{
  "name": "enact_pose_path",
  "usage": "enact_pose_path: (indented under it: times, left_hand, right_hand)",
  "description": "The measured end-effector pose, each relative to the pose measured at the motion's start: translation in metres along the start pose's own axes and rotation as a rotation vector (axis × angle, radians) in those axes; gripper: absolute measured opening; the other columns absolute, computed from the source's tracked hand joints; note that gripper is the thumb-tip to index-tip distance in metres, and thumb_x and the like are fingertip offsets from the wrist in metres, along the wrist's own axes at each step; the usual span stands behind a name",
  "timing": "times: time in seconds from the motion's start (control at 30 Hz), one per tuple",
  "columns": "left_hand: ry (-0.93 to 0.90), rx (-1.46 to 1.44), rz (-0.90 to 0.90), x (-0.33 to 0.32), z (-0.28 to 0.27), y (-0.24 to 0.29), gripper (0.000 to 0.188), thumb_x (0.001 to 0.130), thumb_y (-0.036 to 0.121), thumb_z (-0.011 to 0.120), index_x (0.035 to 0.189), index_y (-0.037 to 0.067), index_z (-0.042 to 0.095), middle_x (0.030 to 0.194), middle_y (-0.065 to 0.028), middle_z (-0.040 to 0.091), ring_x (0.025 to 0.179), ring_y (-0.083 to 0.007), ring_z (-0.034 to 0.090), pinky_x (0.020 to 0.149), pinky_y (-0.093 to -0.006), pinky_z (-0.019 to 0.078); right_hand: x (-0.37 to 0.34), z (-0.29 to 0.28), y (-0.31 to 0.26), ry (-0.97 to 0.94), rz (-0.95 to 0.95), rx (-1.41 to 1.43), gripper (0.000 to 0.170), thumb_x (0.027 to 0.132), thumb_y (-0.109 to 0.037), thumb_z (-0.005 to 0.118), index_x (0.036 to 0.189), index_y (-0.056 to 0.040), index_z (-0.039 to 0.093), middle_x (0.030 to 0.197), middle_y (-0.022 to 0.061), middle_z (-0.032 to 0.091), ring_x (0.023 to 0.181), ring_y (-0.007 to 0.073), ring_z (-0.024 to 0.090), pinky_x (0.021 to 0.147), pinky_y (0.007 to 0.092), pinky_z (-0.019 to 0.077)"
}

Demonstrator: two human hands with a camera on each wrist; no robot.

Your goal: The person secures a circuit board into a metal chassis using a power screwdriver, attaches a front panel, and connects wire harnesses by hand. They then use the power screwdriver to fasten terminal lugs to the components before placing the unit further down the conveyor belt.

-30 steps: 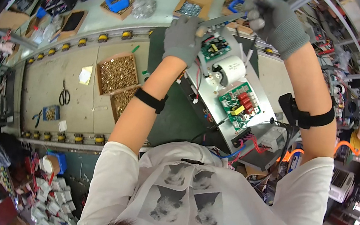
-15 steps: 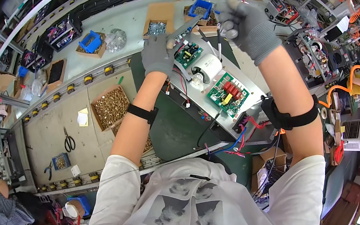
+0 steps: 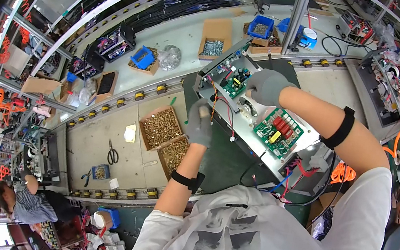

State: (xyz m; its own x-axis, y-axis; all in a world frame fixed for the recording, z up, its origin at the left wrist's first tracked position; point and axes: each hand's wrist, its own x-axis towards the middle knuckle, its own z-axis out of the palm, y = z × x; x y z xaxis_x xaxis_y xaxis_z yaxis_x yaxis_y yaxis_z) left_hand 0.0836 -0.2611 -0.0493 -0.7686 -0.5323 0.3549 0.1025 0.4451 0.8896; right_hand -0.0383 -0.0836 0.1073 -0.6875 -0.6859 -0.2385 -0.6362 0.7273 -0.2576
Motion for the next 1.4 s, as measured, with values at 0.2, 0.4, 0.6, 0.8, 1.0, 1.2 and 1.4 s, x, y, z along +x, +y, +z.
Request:
enact_pose_path:
  times: [0.2,0.4,0.6,0.8,1.0,1.2,1.4]
  left_hand:
    - [-0.343,-0.224,-0.299,0.007,-0.001,0.019,0.026,0.089,0.020,0.054,0.106,0.001,0.056,0.080,-0.0039,0.057,0.069,-0.0123,0.051,0.064,-0.0261,0.0422]
    - [-0.225,-0.490,-0.390,0.023,-0.014,0.003,0.022,0.088,0.009,0.053,0.107,-0.001,0.058,0.082,-0.0047,0.059,0.075,-0.0110,0.054,0.068,-0.0243,0.0444]
    - [-0.273,0.239,-0.236,0.039,0.012,0.002,0.034,0.078,0.014,0.065,0.112,0.012,0.062,0.095,-0.0094,0.061,0.084,-0.0233,0.062,0.075,-0.0314,0.0488]
    - [-0.318,0.439,-0.294,0.061,0.026,0.000,0.032,0.073,0.019,0.068,0.104,0.017,0.068,0.094,-0.0111,0.066,0.086,-0.0276,0.064,0.075,-0.0356,0.0499]
    - [-0.249,0.017,-0.433,0.072,0.028,-0.035,0.021,0.075,0.014,0.067,0.094,0.007,0.071,0.094,-0.0139,0.069,0.080,-0.0206,0.066,0.072,-0.0289,0.0495]
    - [-0.236,-0.220,-0.693,0.079,0.010,-0.009,0.024,0.078,0.016,0.067,0.096,0.000,0.069,0.081,-0.0044,0.063,0.069,-0.0155,0.057,0.064,-0.0292,0.0474]
    - [-0.399,0.457,-0.114,0.070,0.007,0.043,0.025,0.077,0.024,0.058,0.096,0.011,0.068,0.083,-0.0124,0.067,0.074,-0.0290,0.064,0.066,-0.0356,0.0488]
  right_hand:
    - [0.050,0.025,-0.004,-0.010,-0.008,-0.104,0.022,0.076,-0.024,0.060,0.093,-0.0142,0.070,0.093,0.0080,0.068,0.089,0.0279,0.064,0.078,0.0394,0.0496]
    - [0.072,0.043,0.005,0.333,0.115,0.075,0.035,0.081,-0.030,0.060,0.108,-0.0091,0.066,0.096,0.0154,0.066,0.086,0.0283,0.065,0.074,0.0410,0.0497]
    - [0.089,0.039,0.018,0.015,0.295,0.880,0.036,0.081,-0.034,0.061,0.101,-0.0052,0.067,0.099,0.0156,0.066,0.087,0.0288,0.064,0.075,0.0383,0.0498]
    - [0.083,0.028,0.002,0.181,0.262,-0.018,0.035,0.082,-0.042,0.061,0.103,-0.0151,0.068,0.098,0.0115,0.066,0.091,0.0289,0.062,0.077,0.0401,0.0486]
    - [0.087,0.045,0.019,0.272,0.163,0.098,0.031,0.082,-0.041,0.060,0.101,-0.0176,0.068,0.098,0.0105,0.065,0.092,0.0294,0.061,0.077,0.0404,0.0475]
    - [0.108,0.048,0.024,0.190,0.275,0.046,0.032,0.081,-0.037,0.059,0.102,-0.0133,0.067,0.097,0.0117,0.066,0.093,0.0293,0.062,0.079,0.0397,0.0483]
    - [0.113,0.057,0.014,0.243,0.458,0.345,0.038,0.075,-0.031,0.063,0.103,-0.0062,0.066,0.108,0.0181,0.063,0.101,0.0338,0.060,0.088,0.0386,0.0469]
